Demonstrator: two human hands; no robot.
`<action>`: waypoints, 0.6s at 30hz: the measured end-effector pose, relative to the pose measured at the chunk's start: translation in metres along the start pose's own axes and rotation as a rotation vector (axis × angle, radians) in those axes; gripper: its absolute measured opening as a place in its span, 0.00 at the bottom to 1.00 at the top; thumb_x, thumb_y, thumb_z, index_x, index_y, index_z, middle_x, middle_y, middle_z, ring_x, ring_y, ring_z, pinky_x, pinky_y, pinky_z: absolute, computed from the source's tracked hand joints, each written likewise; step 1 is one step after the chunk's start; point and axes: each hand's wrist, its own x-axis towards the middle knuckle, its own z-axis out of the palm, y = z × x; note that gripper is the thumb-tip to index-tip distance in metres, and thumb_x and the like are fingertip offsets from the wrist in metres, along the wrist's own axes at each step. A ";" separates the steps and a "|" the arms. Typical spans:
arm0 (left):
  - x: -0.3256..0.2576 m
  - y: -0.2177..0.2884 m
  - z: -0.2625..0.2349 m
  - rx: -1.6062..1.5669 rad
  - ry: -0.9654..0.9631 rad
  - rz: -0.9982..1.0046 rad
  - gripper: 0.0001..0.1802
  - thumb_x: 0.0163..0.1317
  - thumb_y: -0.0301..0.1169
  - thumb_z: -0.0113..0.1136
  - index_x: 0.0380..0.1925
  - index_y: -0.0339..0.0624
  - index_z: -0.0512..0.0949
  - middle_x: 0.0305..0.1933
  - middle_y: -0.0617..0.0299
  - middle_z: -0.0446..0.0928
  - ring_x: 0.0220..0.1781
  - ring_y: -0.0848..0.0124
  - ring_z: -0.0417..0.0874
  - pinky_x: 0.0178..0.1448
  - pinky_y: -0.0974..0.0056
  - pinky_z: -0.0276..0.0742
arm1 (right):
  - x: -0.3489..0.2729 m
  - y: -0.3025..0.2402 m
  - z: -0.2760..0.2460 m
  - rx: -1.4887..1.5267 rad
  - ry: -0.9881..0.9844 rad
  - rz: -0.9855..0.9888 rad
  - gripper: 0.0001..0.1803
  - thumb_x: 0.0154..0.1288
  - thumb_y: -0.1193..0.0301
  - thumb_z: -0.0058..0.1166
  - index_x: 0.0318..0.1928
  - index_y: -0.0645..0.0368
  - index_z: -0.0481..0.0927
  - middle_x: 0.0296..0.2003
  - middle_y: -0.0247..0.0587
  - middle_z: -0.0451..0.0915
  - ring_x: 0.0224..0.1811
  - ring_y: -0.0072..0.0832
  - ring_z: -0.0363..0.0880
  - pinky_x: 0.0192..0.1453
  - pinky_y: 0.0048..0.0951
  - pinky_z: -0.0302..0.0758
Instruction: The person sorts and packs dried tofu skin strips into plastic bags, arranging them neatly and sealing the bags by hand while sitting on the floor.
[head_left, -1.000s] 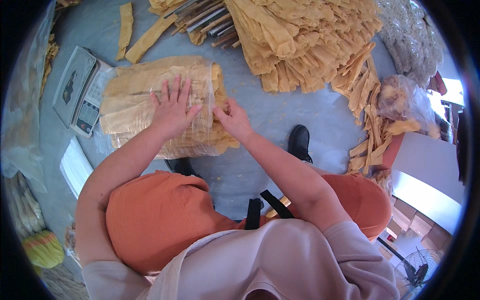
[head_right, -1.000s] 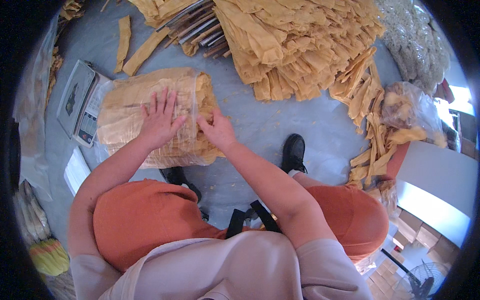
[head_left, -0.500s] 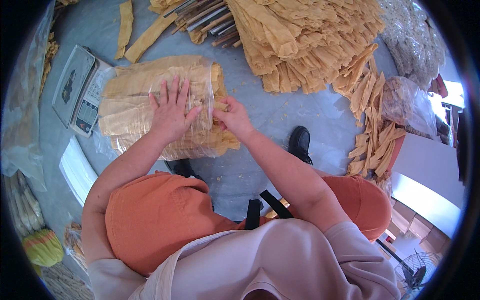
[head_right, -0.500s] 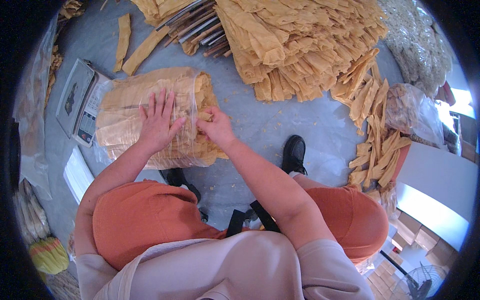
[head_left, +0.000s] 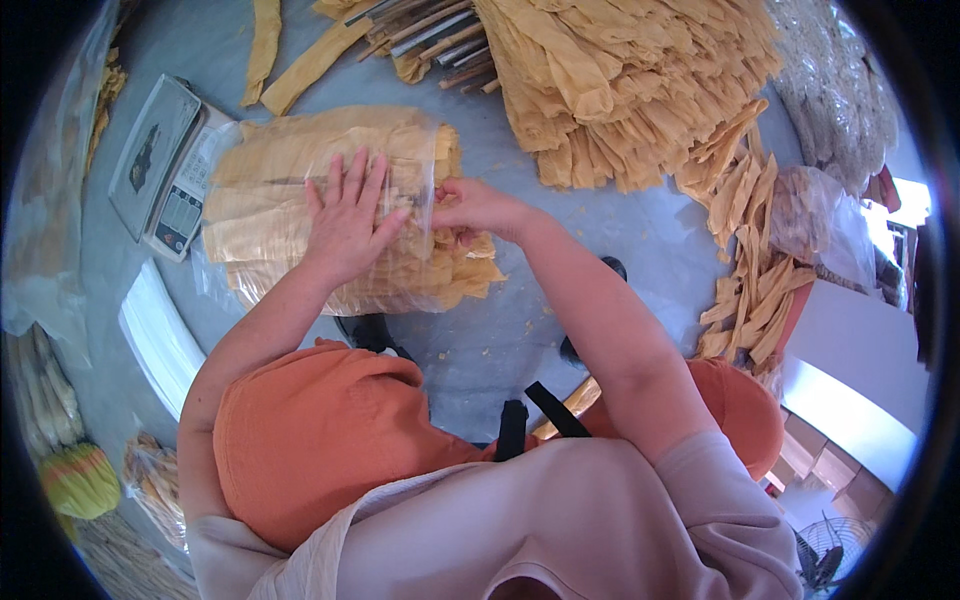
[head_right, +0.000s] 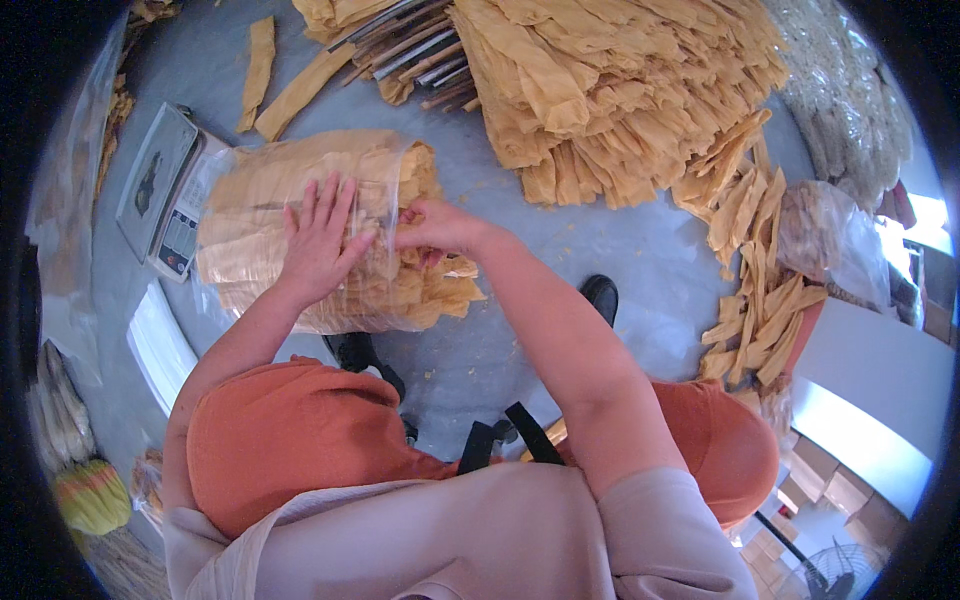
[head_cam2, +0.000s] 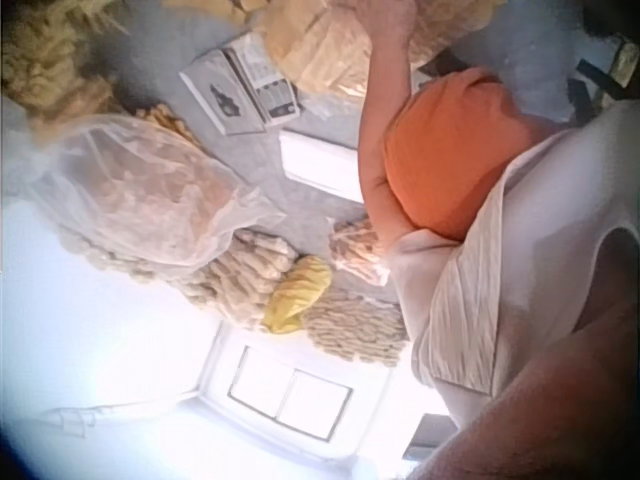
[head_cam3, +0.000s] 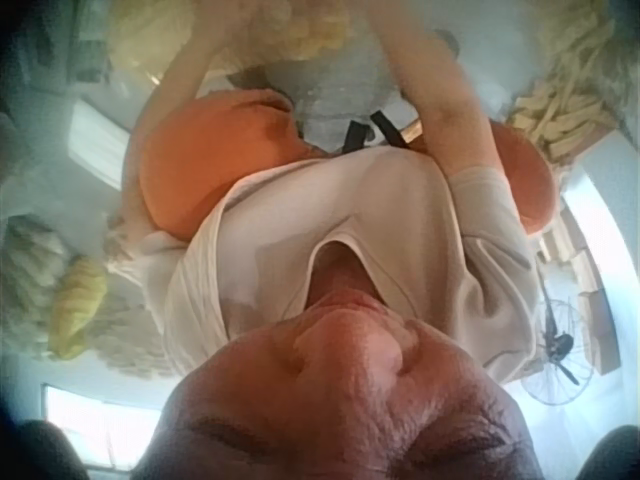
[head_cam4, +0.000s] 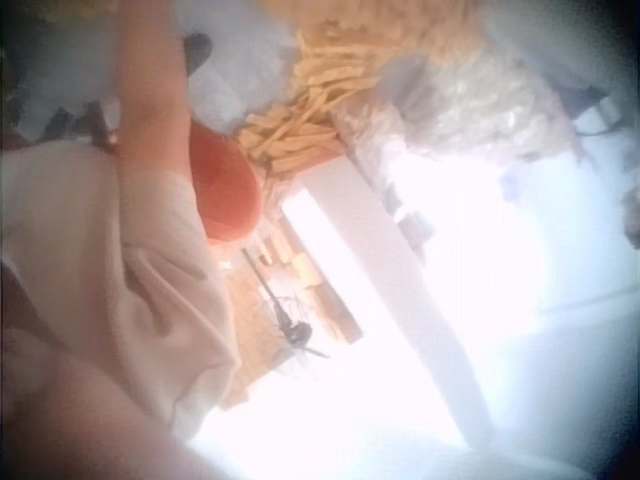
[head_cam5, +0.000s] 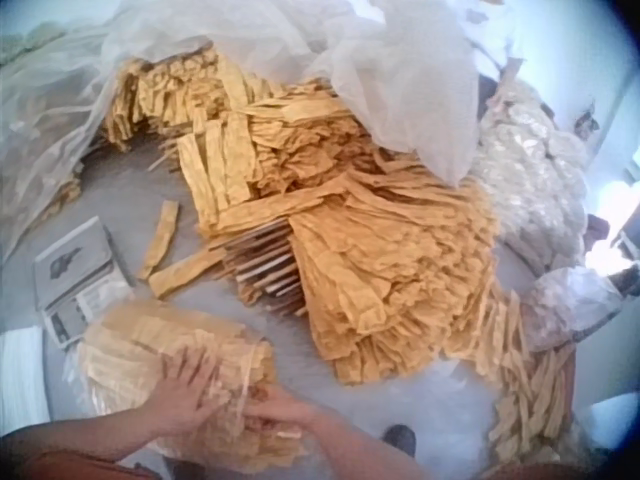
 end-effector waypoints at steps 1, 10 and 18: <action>-0.001 -0.001 0.001 0.006 0.008 -0.001 0.42 0.66 0.61 0.38 0.74 0.53 0.45 0.78 0.55 0.40 0.79 0.49 0.37 0.73 0.33 0.29 | -0.003 0.000 0.003 0.026 -0.016 -0.001 0.27 0.55 0.63 0.67 0.50 0.62 0.71 0.31 0.37 0.78 0.28 0.24 0.81 0.30 0.23 0.79; -0.001 0.000 0.009 0.023 0.075 0.003 0.39 0.67 0.56 0.41 0.73 0.53 0.48 0.78 0.54 0.43 0.79 0.50 0.39 0.72 0.32 0.32 | -0.016 -0.007 0.052 -0.227 0.362 -0.130 0.28 0.56 0.66 0.64 0.54 0.66 0.69 0.27 0.49 0.80 0.30 0.36 0.84 0.32 0.35 0.80; -0.001 -0.002 0.007 0.020 0.095 0.001 0.38 0.68 0.55 0.41 0.73 0.52 0.49 0.78 0.56 0.44 0.79 0.51 0.39 0.73 0.32 0.31 | -0.005 0.001 0.087 -0.639 0.702 -0.302 0.17 0.57 0.65 0.56 0.43 0.62 0.73 0.32 0.60 0.80 0.35 0.55 0.81 0.40 0.48 0.78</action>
